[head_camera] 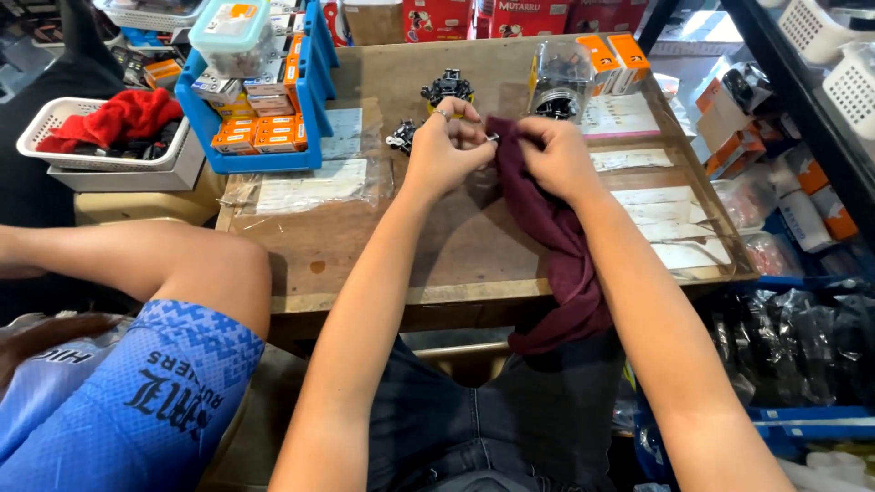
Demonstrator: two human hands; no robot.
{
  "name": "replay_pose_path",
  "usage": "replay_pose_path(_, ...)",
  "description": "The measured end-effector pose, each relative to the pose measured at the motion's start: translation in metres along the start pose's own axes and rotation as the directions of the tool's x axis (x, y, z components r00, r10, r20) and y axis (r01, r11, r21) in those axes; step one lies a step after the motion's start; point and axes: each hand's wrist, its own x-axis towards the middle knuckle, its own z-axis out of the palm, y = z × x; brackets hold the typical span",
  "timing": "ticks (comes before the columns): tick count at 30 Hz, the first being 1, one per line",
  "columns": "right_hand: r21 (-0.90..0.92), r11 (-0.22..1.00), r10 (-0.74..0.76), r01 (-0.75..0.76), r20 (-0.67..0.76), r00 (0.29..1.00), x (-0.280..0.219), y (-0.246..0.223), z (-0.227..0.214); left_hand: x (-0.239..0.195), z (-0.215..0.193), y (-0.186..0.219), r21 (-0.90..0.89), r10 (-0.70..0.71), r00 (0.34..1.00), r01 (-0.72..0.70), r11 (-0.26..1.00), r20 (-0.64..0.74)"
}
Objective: Cleaning and inspecting small motorcycle engine rollers or weights with a purple cloth.
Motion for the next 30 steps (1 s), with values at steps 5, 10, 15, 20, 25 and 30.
replay_pose_path(5, -0.218, 0.957, -0.249, 0.190, -0.287, 0.925, 0.010, 0.000, -0.009, -0.017, -0.021, 0.045, 0.168, 0.254, 0.947, -0.222, 0.960, -0.197)
replay_pose_path(10, -0.108, 0.986, -0.167, 0.129, -0.533, 0.829, 0.018, 0.039, -0.028, -0.019, -0.050, 0.050, 0.672, 0.421, 0.875, -0.163, 0.722, -0.240)
replay_pose_path(15, 0.232, 0.954, 0.058, 0.189, -0.764, 0.642, 0.020, 0.053, -0.058, -0.018, -0.080, 0.039, 0.732, 0.209, 0.941, 0.056, 0.679, -0.267)
replay_pose_path(20, -0.153, 0.955, -0.040, -0.253, -0.914, 0.404, 0.011, 0.033, -0.057, -0.016, -0.085, 0.035, 0.702, 0.057, 0.960, 0.159, 0.694, -0.274)
replay_pose_path(25, -0.443, 0.870, -0.394, -0.217, -0.888, 0.236, 0.009, 0.006, -0.052, -0.016, -0.084, 0.037, 0.676, 0.175, 0.935, 0.086, 0.732, -0.308)
replay_pose_path(30, -0.396, 0.915, -0.006, -0.078, -0.205, 0.979, 0.001, -0.011, -0.022, -0.022, -0.067, 0.050, 0.739, 0.446, 0.857, -0.120, 0.663, -0.260)
